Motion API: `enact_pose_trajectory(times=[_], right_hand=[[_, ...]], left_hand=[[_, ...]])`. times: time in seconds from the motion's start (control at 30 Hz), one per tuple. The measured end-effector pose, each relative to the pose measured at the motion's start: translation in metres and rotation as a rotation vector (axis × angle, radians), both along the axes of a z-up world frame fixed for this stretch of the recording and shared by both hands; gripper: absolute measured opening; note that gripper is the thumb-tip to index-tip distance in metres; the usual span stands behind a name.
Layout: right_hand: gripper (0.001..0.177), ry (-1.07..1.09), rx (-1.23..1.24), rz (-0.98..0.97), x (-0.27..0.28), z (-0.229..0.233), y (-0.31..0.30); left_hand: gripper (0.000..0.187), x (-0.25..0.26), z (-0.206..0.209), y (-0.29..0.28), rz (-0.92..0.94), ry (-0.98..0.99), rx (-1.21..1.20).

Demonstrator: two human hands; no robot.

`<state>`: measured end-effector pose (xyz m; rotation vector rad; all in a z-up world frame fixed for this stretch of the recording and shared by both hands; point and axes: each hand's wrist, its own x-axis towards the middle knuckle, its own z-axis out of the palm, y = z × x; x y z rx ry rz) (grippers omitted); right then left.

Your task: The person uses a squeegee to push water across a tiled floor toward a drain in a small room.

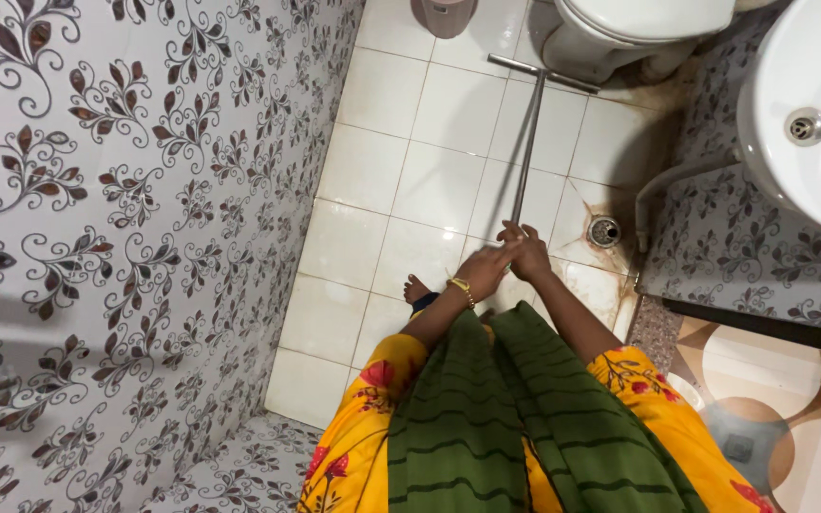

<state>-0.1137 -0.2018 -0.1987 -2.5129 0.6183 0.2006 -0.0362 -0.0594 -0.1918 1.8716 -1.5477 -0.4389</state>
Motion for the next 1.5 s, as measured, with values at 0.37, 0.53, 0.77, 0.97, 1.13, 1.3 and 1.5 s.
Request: enact_pose_trajectory(times=[0.37,0.53,0.77,0.97,1.13,1.3,1.5], right_hand=[[0.031,-0.145,0.749,0.106,-0.039,0.109,0.074],[0.036,-0.381,0.723,0.292,-0.054,0.101,0.089],[0.042,-0.488,0.593,0.390,-0.060,0.046,0.050],[0.048,-0.637,0.547,0.441,0.011,0.009,0.025],[0.053,-0.494,0.445,0.547,0.057,0.015,-0.002],[0.034,-0.140,0.718,0.303,0.037,0.006,0.008],[0.022,0.043,0.572,0.385,-0.021,0.014,0.034]], left_hand=[[0.055,0.014,0.181,0.070,-0.332,-0.236,-0.203],[0.031,0.010,0.275,0.066,-0.228,-0.204,-0.486],[0.026,0.022,0.249,0.043,-0.345,-0.068,-0.314],[0.028,0.056,0.151,0.021,-0.201,-0.094,-0.253],[0.039,0.073,0.084,0.001,-0.086,-0.069,-0.143],[0.039,0.062,0.093,0.008,-0.075,-0.188,-0.299],[0.034,0.042,0.200,0.046,-0.059,-0.073,-0.395]])
